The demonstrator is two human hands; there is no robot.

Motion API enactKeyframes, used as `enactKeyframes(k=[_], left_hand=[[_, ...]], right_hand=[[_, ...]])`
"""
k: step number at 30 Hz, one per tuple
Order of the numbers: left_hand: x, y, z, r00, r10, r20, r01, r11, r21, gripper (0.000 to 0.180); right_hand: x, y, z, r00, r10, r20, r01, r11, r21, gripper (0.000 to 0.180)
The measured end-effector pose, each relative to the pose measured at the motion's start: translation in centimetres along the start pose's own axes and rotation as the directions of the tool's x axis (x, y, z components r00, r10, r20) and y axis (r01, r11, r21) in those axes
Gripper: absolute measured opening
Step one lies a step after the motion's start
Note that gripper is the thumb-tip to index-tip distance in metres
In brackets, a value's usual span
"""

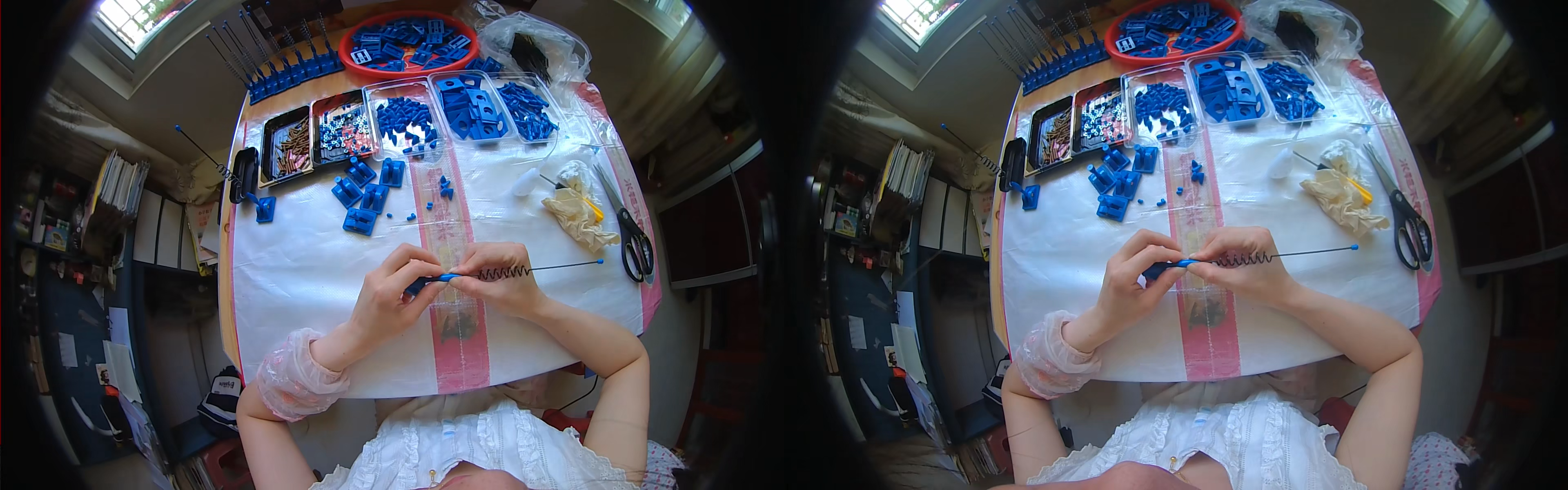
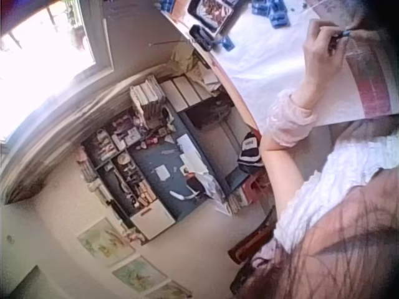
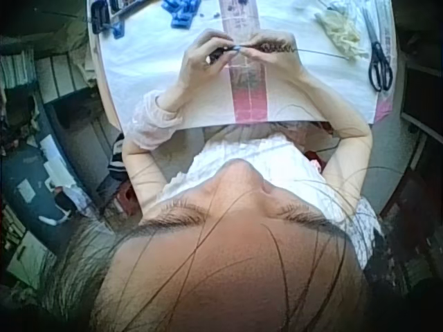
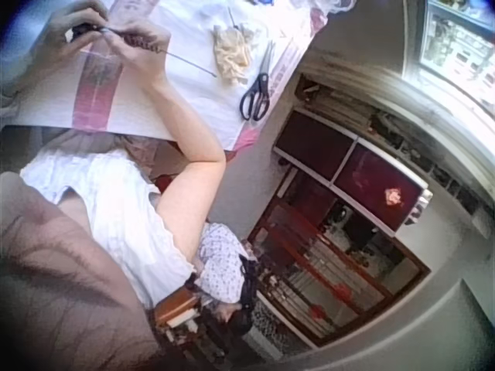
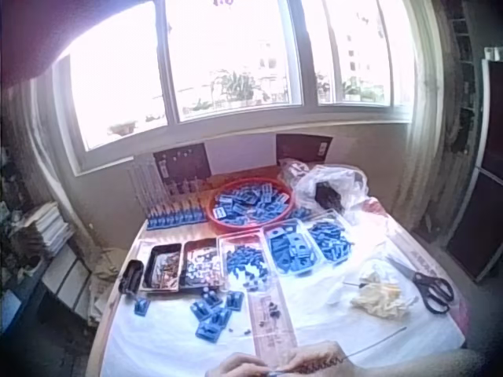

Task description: The recorder is assembling small blue plastic housings with metal springs and thin wires at a workspace.

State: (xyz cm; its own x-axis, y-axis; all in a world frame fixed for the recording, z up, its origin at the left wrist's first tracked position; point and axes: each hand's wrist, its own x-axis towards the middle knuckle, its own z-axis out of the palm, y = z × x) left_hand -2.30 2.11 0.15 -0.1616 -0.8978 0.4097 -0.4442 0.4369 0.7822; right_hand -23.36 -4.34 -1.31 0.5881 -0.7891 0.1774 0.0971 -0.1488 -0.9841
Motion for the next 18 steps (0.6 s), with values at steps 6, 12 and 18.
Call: enactKeyframes(k=[6,12,18], left_hand=[[0.22,-0.04,-0.05,0.999,-0.043,-0.005,0.042,0.998,-0.041,0.020],[0.31,0.44,0.02,0.994,-0.107,-0.004,0.107,0.994,-0.028,0.017],[0.16,0.07,0.10,0.998,-0.069,-0.008,0.068,0.997,-0.035,0.016]], right_hand=[[0.13,-0.03,0.10,0.998,0.057,-0.009,-0.056,0.997,0.056,0.005],[0.04,0.03,-0.24,0.993,0.121,-0.019,-0.119,0.991,0.061,0.007],[0.15,-0.14,-0.07,0.989,0.142,-0.026,-0.141,0.989,0.042,0.008]])
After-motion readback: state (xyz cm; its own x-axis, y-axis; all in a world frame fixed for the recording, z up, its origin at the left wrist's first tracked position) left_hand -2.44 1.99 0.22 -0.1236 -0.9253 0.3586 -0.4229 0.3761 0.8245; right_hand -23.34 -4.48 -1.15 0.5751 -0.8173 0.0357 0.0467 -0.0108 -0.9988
